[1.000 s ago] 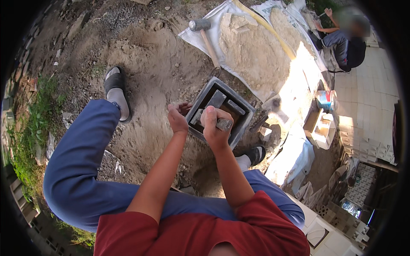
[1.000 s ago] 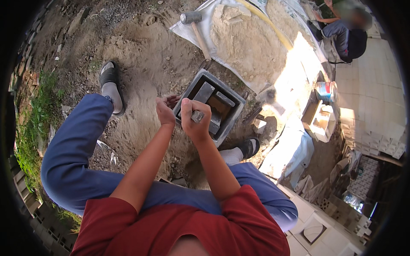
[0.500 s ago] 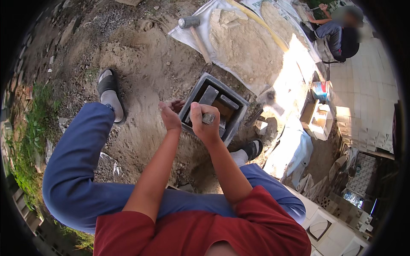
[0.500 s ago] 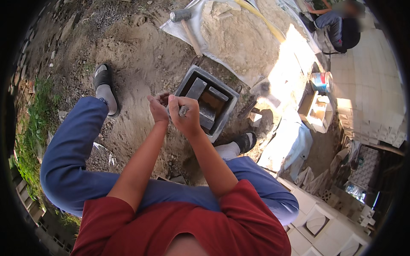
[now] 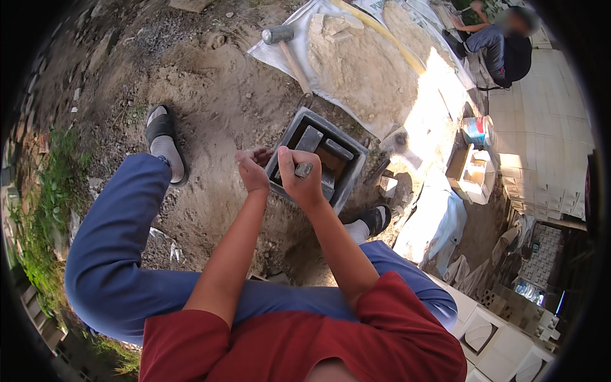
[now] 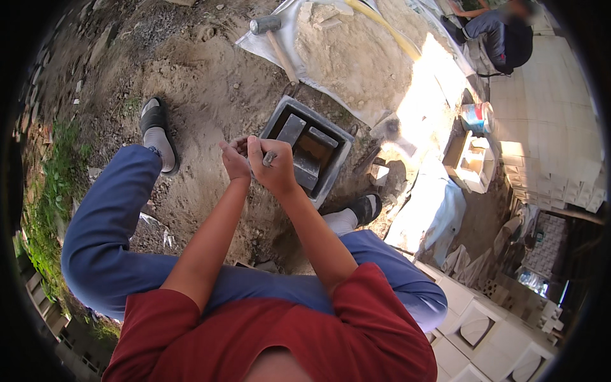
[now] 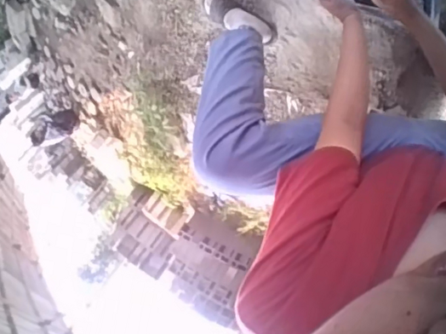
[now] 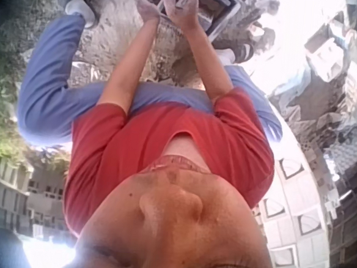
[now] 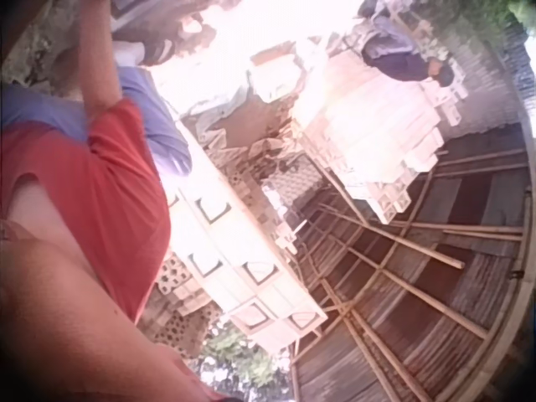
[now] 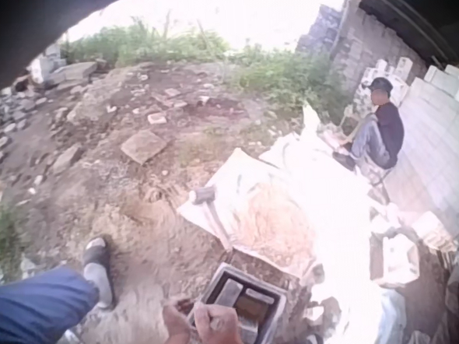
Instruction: The person places stone blocks into a metal mold, uses a hand trowel to apply and smooth cement or mortar between the blocks, and finally lifts a larger stone piece to apply material to its side.
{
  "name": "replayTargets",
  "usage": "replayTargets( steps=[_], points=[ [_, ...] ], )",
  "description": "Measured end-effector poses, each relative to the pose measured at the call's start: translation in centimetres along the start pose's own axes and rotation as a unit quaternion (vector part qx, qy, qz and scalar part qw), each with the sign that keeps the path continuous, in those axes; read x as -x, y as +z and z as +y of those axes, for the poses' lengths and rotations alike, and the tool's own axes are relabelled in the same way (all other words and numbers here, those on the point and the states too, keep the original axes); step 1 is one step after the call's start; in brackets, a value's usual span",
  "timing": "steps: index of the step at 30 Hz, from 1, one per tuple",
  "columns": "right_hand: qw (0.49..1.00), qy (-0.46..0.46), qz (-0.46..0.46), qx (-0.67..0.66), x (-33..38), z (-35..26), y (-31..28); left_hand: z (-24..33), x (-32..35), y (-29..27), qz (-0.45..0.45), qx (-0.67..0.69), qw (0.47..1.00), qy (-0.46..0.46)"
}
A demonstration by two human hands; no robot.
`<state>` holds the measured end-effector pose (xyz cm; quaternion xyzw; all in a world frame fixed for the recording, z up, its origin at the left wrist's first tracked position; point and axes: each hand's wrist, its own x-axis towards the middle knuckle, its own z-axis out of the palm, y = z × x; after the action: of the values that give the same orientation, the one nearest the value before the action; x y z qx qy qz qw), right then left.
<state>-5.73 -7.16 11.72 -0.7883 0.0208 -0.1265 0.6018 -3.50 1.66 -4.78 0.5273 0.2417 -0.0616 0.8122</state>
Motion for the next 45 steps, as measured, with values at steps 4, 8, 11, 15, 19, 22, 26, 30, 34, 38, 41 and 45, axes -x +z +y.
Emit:
replayTargets(
  steps=[4,8,11,15,19,22,26,30,34,38,41,45],
  points=[
    [0.993,0.05,0.059,-0.085,0.1,-1.3,-0.5,0.1,0.1,-0.2,0.012,-0.015,1.0,-0.001],
    [0.998,0.015,-0.055,-0.012,-1.0,-1.4,-0.3,0.3,0.4,-0.2,0.014,-0.03,0.999,0.009],
    [0.996,0.052,0.011,-0.072,-0.4,-1.9,-0.6,0.4,0.3,0.2,0.009,-0.024,1.0,0.01],
    [0.999,0.039,-0.006,-0.023,-0.6,-1.6,-0.1,0.3,0.1,-0.2,0.026,-0.047,0.998,0.013],
    [0.996,0.074,0.017,-0.052,-1.3,0.1,-0.3,-0.2,0.1,0.0,0.021,-0.025,0.999,-0.008],
    [0.997,0.046,0.007,-0.057,-1.8,-0.4,-0.2,-0.4,-0.2,-0.3,0.024,-0.04,0.999,0.008],
    [0.995,0.049,0.019,-0.079,-2.1,-0.4,0.1,-0.1,-0.1,0.0,0.029,-0.04,0.999,0.014],
    [0.998,0.026,0.027,-0.058,-2.2,-1.6,-0.8,0.5,0.0,0.4,0.04,-0.038,0.998,0.012],
    [0.996,0.066,0.022,-0.053,-1.8,-0.4,-0.8,0.2,0.1,0.3,0.024,-0.038,0.999,0.009],
    [0.997,0.053,0.048,-0.026,-1.5,-0.6,-0.8,0.2,0.2,0.4,0.03,-0.028,0.999,0.002],
    [0.998,0.036,0.057,-0.005,-1.5,-1.2,-0.7,0.2,0.3,0.1,0.035,-0.035,0.999,0.011],
    [0.993,0.055,0.092,-0.051,-1.8,-0.3,-0.8,0.2,0.2,0.8,0.028,-0.028,0.999,0.008]
  ],
)
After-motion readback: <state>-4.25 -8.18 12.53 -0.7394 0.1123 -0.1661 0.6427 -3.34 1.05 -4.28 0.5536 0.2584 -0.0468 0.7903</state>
